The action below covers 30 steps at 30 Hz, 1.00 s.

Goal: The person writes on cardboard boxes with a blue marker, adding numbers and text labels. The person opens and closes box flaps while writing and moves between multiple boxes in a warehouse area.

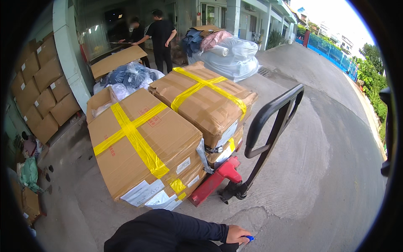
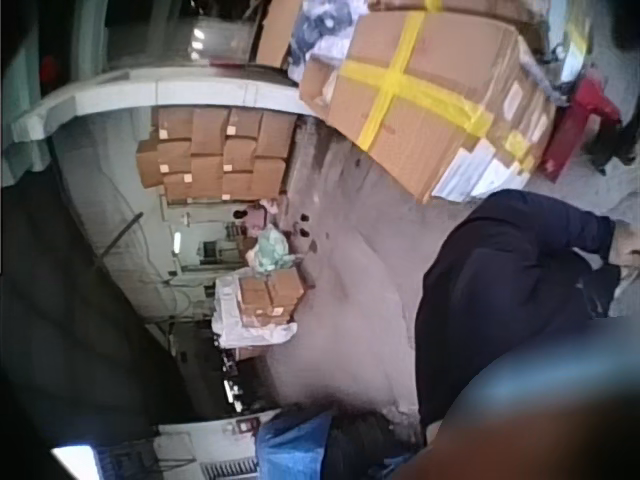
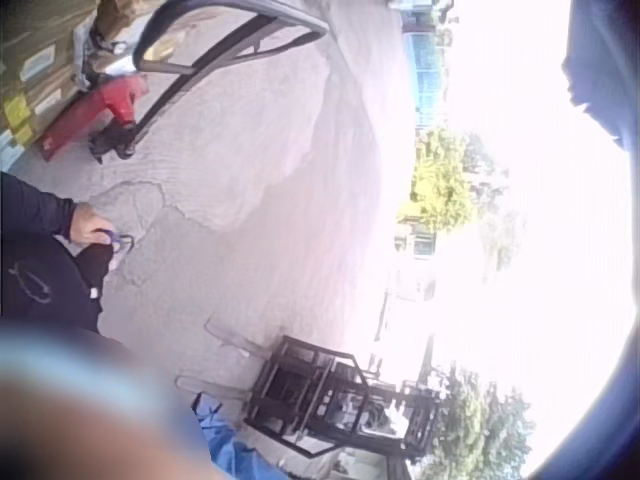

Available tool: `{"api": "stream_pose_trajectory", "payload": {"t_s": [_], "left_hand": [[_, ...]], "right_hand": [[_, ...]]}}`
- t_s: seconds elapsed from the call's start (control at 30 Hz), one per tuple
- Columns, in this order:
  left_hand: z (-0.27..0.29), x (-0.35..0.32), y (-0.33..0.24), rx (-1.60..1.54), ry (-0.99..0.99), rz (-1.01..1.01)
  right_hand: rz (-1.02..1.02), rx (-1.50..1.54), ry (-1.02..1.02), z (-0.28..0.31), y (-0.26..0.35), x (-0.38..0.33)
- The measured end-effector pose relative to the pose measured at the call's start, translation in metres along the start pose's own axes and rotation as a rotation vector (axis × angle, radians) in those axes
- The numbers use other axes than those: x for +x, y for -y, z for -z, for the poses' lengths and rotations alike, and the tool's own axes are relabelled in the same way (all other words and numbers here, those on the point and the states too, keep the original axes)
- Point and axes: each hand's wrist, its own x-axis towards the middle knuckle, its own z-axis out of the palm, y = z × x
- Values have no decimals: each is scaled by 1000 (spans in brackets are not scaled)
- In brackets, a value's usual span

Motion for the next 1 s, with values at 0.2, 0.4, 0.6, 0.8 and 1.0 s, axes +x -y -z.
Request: {"api": "stream_pose_trajectory", "payload": {"t_s": [0.2, 0.4, 0.6, 0.8, 1.0], "left_hand": [[26, 126, -2, 96, -347, 103], [74, 276, 15, -15, -522, 259], [173, 413, 95, 131, -698, 181], [362, 568, 91, -54, -749, 148], [520, 677, 107, -39, -943, -5]], "right_hand": [[-52, -223, 165, 162, 203, 124], [303, -467, 202, 287, 511, 264], [592, -697, 5, 262, 739, 390], [267, -584, 130, 206, 869, 414], [32, -570, 255, 161, 974, 466]]}}
